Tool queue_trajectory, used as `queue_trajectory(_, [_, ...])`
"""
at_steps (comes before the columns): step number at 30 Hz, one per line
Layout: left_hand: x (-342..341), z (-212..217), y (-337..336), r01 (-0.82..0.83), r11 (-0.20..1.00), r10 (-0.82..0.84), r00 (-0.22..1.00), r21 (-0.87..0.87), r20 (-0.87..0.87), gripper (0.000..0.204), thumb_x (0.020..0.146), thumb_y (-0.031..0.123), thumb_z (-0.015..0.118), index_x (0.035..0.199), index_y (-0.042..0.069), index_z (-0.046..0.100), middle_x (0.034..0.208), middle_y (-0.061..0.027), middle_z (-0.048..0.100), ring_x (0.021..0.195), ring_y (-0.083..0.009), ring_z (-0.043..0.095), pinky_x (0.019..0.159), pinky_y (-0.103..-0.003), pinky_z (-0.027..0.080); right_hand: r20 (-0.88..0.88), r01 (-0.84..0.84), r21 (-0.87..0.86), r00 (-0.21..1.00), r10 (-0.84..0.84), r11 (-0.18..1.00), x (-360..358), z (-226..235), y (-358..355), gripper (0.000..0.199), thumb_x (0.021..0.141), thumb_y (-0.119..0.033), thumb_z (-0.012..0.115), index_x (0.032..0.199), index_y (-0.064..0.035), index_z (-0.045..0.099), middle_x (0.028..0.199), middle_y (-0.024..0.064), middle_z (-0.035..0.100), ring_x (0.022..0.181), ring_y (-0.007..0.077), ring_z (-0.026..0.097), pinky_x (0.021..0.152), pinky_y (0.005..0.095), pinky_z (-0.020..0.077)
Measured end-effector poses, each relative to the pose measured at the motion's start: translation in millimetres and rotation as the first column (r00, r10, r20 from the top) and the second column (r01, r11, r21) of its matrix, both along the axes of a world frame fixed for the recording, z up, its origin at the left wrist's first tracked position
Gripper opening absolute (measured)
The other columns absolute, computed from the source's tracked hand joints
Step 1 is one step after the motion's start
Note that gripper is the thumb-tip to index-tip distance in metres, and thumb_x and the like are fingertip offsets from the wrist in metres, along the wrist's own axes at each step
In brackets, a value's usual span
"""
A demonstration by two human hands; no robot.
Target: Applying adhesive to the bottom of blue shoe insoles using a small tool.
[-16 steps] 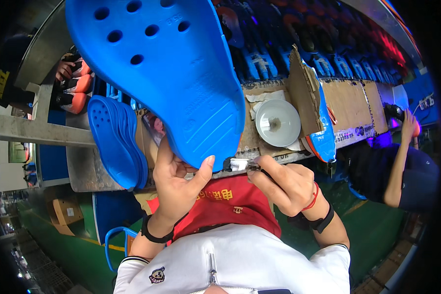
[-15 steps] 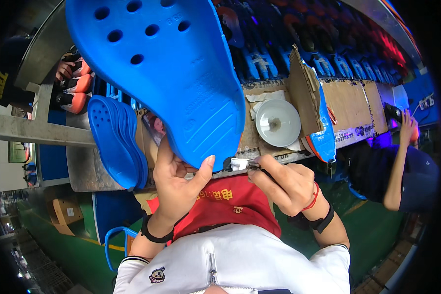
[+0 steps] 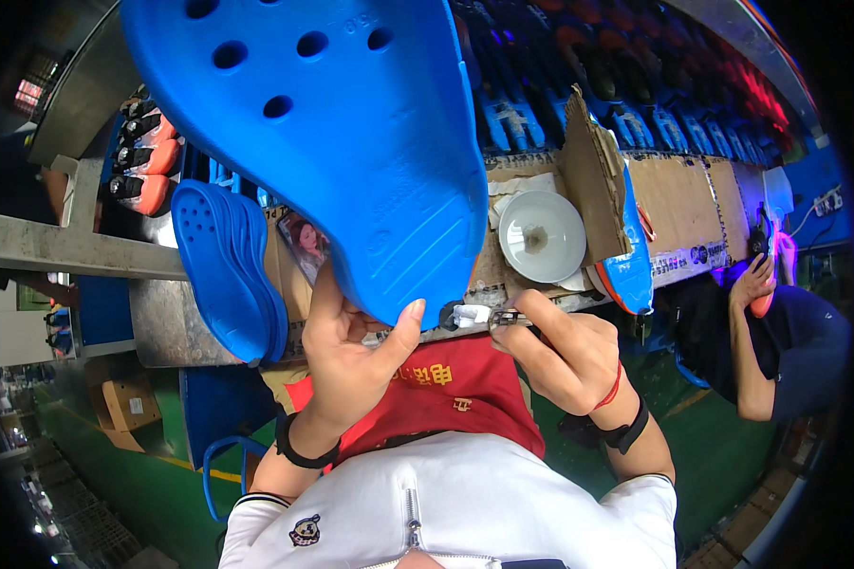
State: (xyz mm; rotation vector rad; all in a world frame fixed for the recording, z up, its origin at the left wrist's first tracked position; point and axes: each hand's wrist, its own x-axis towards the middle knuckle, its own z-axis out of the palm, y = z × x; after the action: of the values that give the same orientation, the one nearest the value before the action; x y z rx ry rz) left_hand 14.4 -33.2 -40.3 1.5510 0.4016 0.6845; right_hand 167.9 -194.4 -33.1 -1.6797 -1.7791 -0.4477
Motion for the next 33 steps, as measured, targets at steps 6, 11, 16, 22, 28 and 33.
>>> queue_trajectory(6, [0.6, -1.8, 0.2, -0.012, 0.998, 0.011, 1.0, 0.056, 0.02, 0.063, 0.083, -0.003, 0.069, 0.136, -0.006, 0.036, 0.113, -0.0139, 0.061, 0.099, -0.0183, 0.065, 0.082, -0.029, 0.055, -0.041, 0.02, 0.004, 0.999, -0.019, 1.0, -5.5, -3.6, 4.1, 0.028, 0.063, -0.004, 0.078, 0.089, -0.0015, 0.067, 0.097, 0.0187, 0.066, 0.059, 0.0188, 0.064, 0.048, 0.0247, 0.0497])
queue_trajectory(11, [1.2, -3.7, -0.7, -0.031, 0.997, 0.028, 0.999, 0.077, 0.043, 0.062, 0.083, -0.004, 0.069, 0.136, -0.006, 0.037, 0.113, -0.0135, 0.061, 0.099, -0.0172, 0.064, 0.081, -0.029, 0.055, -0.162, 0.011, -0.063, 0.987, -0.021, 0.998, -10.2, -1.8, 3.3, 0.03, 0.065, -0.001, 0.079, 0.091, -0.0003, 0.065, 0.095, 0.0208, 0.066, 0.066, 0.0261, 0.066, 0.054, 0.0278, 0.0513])
queue_trajectory(16, [3.8, -0.6, -0.4, -0.047, 0.995, 0.041, 0.997, 0.091, 0.063, 0.061, 0.083, -0.006, 0.066, 0.137, -0.01, 0.038, 0.104, -0.0191, 0.068, 0.094, -0.0222, 0.07, 0.083, -0.031, 0.056, -0.177, 0.003, -0.026, 0.984, -0.008, 1.0, -8.8, -5.2, 5.8, 0.03, 0.063, -0.007, 0.081, 0.089, -0.0036, 0.068, 0.097, 0.0177, 0.066, 0.06, 0.0203, 0.064, 0.049, 0.0257, 0.0494])
queue_trajectory(22, [6.0, -1.1, -1.8, -0.055, 0.994, 0.046, 0.995, 0.099, 0.087, 0.061, 0.083, -0.005, 0.067, 0.137, -0.009, 0.038, 0.104, -0.0193, 0.068, 0.094, -0.0227, 0.07, 0.083, -0.032, 0.056, -0.167, 0.047, -0.01, 0.985, -0.047, 0.999, -7.7, -5.2, 4.0, 0.03, 0.063, -0.007, 0.082, 0.089, -0.0041, 0.068, 0.096, 0.0164, 0.066, 0.059, 0.02, 0.063, 0.048, 0.0258, 0.0484])
queue_trajectory(28, [4.8, -3.5, -2.5, -0.057, 0.992, 0.049, 0.996, 0.111, 0.073, 0.062, 0.083, -0.004, 0.067, 0.138, -0.009, 0.038, 0.104, -0.0204, 0.068, 0.093, -0.0239, 0.071, 0.082, -0.033, 0.057, -0.17, 0.012, -0.009, 0.985, -0.014, 1.0, -9.2, -1.5, 5.6, 0.03, 0.061, -0.005, 0.081, 0.088, -0.0043, 0.068, 0.096, 0.0157, 0.066, 0.057, 0.0196, 0.062, 0.047, 0.0261, 0.0476])
queue_trajectory(33, [4.4, -3.4, -3.1, -0.064, 0.992, 0.056, 0.996, 0.109, 0.076, 0.062, 0.083, -0.003, 0.067, 0.137, -0.009, 0.039, 0.104, -0.0209, 0.068, 0.092, -0.0253, 0.071, 0.082, -0.033, 0.057, -0.103, -0.012, -0.021, 0.995, 0.01, 1.0, -8.3, -0.4, 2.4, 0.031, 0.06, -0.006, 0.08, 0.089, -0.0047, 0.068, 0.096, 0.015, 0.066, 0.056, 0.0171, 0.061, 0.046, 0.0251, 0.0456])
